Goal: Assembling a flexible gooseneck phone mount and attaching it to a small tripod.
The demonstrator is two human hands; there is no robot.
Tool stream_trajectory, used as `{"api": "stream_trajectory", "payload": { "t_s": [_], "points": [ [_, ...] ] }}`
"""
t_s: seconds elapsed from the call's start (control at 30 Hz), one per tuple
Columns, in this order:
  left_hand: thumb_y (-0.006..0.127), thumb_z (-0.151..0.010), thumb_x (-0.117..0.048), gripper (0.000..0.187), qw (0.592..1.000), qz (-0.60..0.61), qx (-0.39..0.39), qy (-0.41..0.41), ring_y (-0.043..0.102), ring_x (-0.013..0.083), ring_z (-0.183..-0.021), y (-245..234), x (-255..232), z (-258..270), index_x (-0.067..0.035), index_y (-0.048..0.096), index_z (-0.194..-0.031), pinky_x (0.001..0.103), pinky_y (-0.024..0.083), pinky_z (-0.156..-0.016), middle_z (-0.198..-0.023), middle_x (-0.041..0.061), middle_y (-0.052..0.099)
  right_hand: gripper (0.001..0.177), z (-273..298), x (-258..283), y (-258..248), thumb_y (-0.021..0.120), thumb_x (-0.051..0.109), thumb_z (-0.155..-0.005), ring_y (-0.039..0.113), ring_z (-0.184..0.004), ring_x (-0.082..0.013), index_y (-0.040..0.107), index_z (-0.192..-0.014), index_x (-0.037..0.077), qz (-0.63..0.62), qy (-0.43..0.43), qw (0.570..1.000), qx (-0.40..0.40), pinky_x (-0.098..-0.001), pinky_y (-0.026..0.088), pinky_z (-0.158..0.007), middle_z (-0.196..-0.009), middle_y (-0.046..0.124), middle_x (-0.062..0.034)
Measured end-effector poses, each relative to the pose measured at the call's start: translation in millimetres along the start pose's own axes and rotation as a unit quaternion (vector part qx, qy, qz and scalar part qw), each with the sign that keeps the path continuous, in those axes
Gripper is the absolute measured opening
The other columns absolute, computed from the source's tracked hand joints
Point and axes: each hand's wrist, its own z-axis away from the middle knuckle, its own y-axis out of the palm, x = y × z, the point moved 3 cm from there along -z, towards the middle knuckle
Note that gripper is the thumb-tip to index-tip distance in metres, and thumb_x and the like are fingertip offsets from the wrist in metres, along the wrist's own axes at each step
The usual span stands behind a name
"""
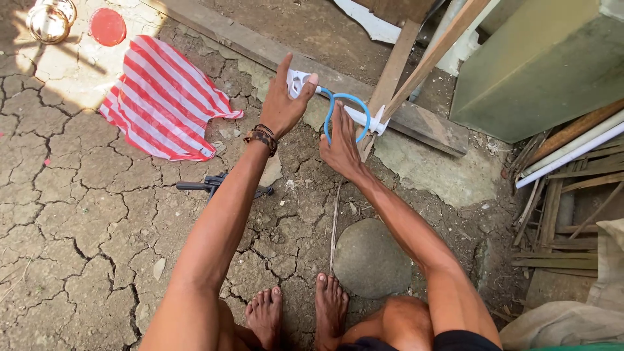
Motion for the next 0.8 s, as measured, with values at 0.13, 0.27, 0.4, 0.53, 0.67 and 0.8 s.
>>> {"api": "stream_trajectory", "payload": {
  "t_s": [0.13,0.27,0.4,0.53,0.67,0.8],
  "points": [
    [0.060,-0.096,-0.064,0.089,1.000,0.013,-0.012,-0.019,0.065,0.0359,-0.111,-3,8,-4,-0.006,0.031,-0.158,0.046,0.052,-0.093,-0.127,0.027,0.062,0.086,11,-6,-4,0.059,0.006,-0.089,0.021,-0.153,-0.0480,0.012,-0.158,-0.011,0.009,-0.006,1.000,0.008,-0.0557,0.018,-0.128,-0.163,0.019,-0.0356],
    [0.063,-0.096,-0.055,0.084,0.989,0.087,-0.002,-0.121,0.070,0.0229,-0.088,-7,20,-6,-0.005,0.033,-0.156,0.038,0.055,-0.078,-0.099,0.014,0.069,0.079,15,-10,-5,0.057,0.007,-0.087,0.024,-0.151,-0.0471,0.021,-0.155,-0.011,0.026,-0.018,0.999,0.029,-0.0572,0.019,-0.127,-0.159,0.026,-0.0348],
    [0.073,-0.094,-0.039,0.081,0.975,0.162,0.034,-0.150,0.069,0.0154,-0.074,-4,32,-9,-0.002,0.033,-0.153,0.031,0.055,-0.065,-0.087,0.006,0.070,0.067,22,-14,0,0.055,0.009,-0.088,0.034,-0.145,-0.0453,0.035,-0.149,-0.010,0.060,-0.035,0.996,0.047,-0.0589,0.024,-0.123,-0.148,0.040,-0.0333],
    [0.073,-0.093,-0.030,0.079,0.958,0.218,0.071,-0.171,0.068,0.0147,-0.069,-8,30,-3,-0.004,0.031,-0.154,0.029,0.053,-0.058,-0.088,0.008,0.070,0.053,32,-23,3,0.052,0.011,-0.092,0.040,-0.140,-0.0434,0.046,-0.141,-0.008,0.094,-0.049,0.992,0.074,-0.0599,0.026,-0.120,-0.137,0.050,-0.0305],
    [0.068,-0.095,-0.024,0.074,0.933,0.269,0.078,-0.227,0.067,0.0147,-0.068,-13,23,7,-0.008,0.028,-0.155,0.030,0.055,-0.054,-0.095,0.011,0.071,0.035,35,-18,-7,0.048,0.015,-0.099,0.053,-0.120,-0.0385,0.058,-0.127,-0.005,0.131,-0.081,0.985,0.079,-0.0586,0.029,-0.119,-0.114,0.062,-0.0242],
    [0.059,-0.100,-0.022,0.061,0.919,0.315,0.067,-0.229,0.066,0.0146,-0.067,2,37,13,-0.017,0.030,-0.153,0.032,0.058,-0.055,-0.098,0.009,0.070,0.029,34,-14,-13,0.042,0.021,-0.109,0.062,-0.087,-0.0311,0.063,-0.113,0.000,0.114,-0.045,0.986,0.113,-0.0535,0.036,-0.110,-0.088,0.066,-0.0169]
  ]
}}
